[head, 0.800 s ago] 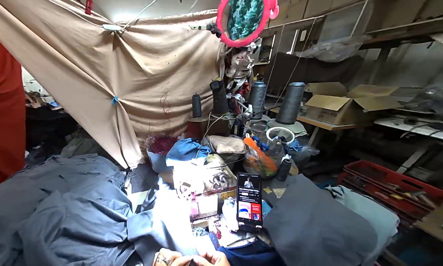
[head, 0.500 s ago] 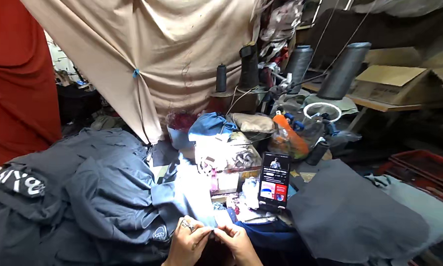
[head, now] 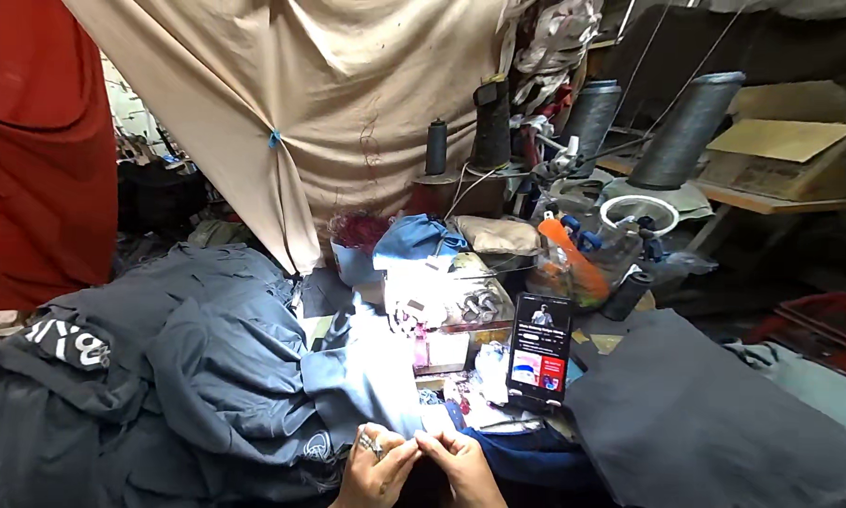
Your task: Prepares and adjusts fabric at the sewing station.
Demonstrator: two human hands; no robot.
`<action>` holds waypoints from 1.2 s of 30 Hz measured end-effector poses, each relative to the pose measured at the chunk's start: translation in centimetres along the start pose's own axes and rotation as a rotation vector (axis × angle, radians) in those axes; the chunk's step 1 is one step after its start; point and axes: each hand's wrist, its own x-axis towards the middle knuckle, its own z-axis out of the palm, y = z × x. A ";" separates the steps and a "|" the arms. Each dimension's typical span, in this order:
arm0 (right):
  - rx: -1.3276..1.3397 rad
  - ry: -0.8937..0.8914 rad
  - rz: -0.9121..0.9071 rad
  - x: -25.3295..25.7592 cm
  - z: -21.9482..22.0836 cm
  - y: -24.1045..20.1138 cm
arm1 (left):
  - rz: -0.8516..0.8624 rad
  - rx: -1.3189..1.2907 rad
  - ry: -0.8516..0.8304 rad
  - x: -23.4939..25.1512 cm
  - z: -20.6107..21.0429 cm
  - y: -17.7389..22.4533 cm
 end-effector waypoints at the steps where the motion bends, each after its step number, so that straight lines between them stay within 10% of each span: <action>1: 0.005 0.001 0.001 0.0 0.1 -0.2 | 0.008 0.082 0.001 -0.1 0.1 -0.3; 14: -0.288 0.027 -0.049 -0.3 0.9 0.6 | -0.102 0.671 -0.468 7.7 0.7 -2.4; 36: -0.268 0.114 0.005 13.3 1.5 -0.7 | -0.054 0.424 -0.354 10.6 0.6 -6.4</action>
